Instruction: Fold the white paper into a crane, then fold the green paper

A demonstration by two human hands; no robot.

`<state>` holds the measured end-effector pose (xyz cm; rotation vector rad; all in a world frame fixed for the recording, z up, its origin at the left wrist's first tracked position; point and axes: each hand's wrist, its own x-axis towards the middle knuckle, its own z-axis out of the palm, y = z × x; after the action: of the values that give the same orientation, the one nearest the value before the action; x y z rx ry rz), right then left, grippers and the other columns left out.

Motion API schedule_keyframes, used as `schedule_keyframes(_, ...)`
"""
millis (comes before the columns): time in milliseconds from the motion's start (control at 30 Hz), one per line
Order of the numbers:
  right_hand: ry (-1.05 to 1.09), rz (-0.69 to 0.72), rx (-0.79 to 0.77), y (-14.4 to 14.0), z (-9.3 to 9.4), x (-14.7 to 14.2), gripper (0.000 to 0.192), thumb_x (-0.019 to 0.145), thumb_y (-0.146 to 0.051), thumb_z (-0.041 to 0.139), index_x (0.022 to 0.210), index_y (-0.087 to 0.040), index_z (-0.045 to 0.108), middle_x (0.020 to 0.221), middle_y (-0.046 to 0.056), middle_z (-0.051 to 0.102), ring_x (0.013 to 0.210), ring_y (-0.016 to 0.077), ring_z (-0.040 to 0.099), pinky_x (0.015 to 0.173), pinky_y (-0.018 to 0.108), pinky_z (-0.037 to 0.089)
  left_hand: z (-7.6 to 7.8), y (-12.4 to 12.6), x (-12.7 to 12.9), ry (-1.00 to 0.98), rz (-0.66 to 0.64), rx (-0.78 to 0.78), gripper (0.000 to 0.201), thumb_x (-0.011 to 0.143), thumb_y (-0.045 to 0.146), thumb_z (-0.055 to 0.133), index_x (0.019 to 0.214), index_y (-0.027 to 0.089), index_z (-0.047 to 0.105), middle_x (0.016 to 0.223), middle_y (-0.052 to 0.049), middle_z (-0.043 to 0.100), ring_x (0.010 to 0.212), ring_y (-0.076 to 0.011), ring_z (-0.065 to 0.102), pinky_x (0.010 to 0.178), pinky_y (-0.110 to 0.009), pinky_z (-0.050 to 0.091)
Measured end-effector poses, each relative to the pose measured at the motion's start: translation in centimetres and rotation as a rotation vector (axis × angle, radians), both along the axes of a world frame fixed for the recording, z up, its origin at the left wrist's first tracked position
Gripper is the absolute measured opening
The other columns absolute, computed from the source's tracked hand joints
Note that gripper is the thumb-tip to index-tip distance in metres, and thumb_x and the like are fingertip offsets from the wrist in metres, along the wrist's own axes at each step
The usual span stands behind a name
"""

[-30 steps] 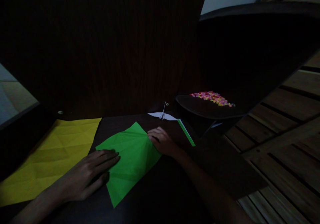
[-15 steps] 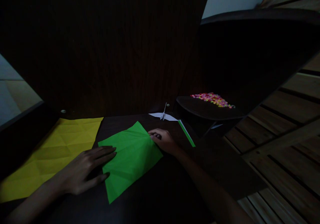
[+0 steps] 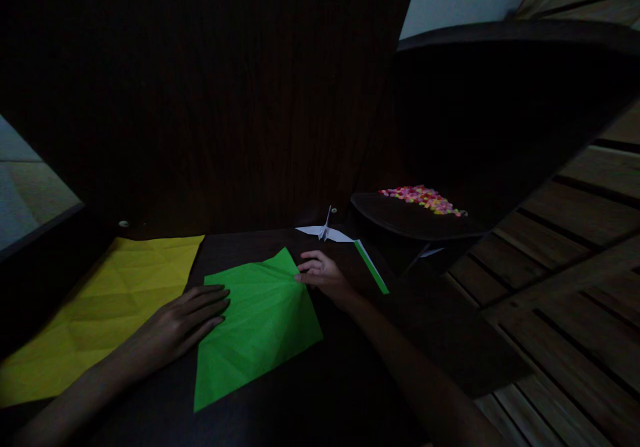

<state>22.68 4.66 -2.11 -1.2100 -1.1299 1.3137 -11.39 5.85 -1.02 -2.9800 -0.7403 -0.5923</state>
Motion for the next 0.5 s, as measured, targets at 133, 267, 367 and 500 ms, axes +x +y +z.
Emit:
schedule_keyframes(133, 0.058, 0.067, 0.004, 0.0, -0.17, 0.01, 0.068, 0.052, -0.019, 0.089, 0.11, -0.022, 0.054, 0.085, -0.002, 0.067, 0.066, 0.0109, 0.061, 0.061, 0.025, 0.047, -0.1, 0.12, 0.16, -0.036, 0.055, 0.046, 0.034, 0.098, 0.036, 0.049, 0.126, 0.022, 0.064, 0.124, -0.008, 0.068, 0.115, -0.0261, 0.061, 0.097, -0.044, 0.054)
schedule_keyframes(267, 0.058, 0.107, 0.019, 0.04, -0.31, 0.16, 0.078, 0.047, -0.012, 0.089, 0.114, -0.023, 0.051, 0.083, -0.003, 0.064, 0.065, 0.0098, 0.059, 0.059, 0.023, 0.046, -0.25, 0.16, 0.34, -0.064, 0.171, 0.059, 0.041, 0.096, 0.043, 0.049, 0.126, 0.018, 0.063, 0.125, -0.011, 0.066, 0.117, -0.029, 0.059, 0.097, -0.048, 0.053)
schedule_keyframes(367, 0.06, 0.131, 0.006, 0.05, -0.4, 0.22, 0.082, 0.046, -0.009, 0.088, 0.117, -0.023, 0.05, 0.083, -0.003, 0.062, 0.069, 0.0109, 0.059, 0.061, 0.024, 0.048, -0.41, 0.18, 0.36, -0.066, 0.255, 0.05, 0.049, 0.094, 0.048, 0.049, 0.127, 0.014, 0.06, 0.128, -0.014, 0.064, 0.12, -0.0317, 0.057, 0.098, -0.05, 0.051)
schedule_keyframes(500, 0.039, 0.141, 0.024, -0.08, -0.43, 0.12, 0.084, 0.047, -0.01, 0.088, 0.12, -0.024, 0.049, 0.086, -0.002, 0.061, 0.069, 0.0109, 0.059, 0.061, 0.024, 0.049, -0.9, 0.26, 0.18, -0.085, 0.348, 0.013, 0.06, 0.092, 0.053, 0.049, 0.134, 0.01, 0.052, 0.13, -0.018, 0.061, 0.124, -0.0348, 0.054, 0.099, -0.051, 0.05)
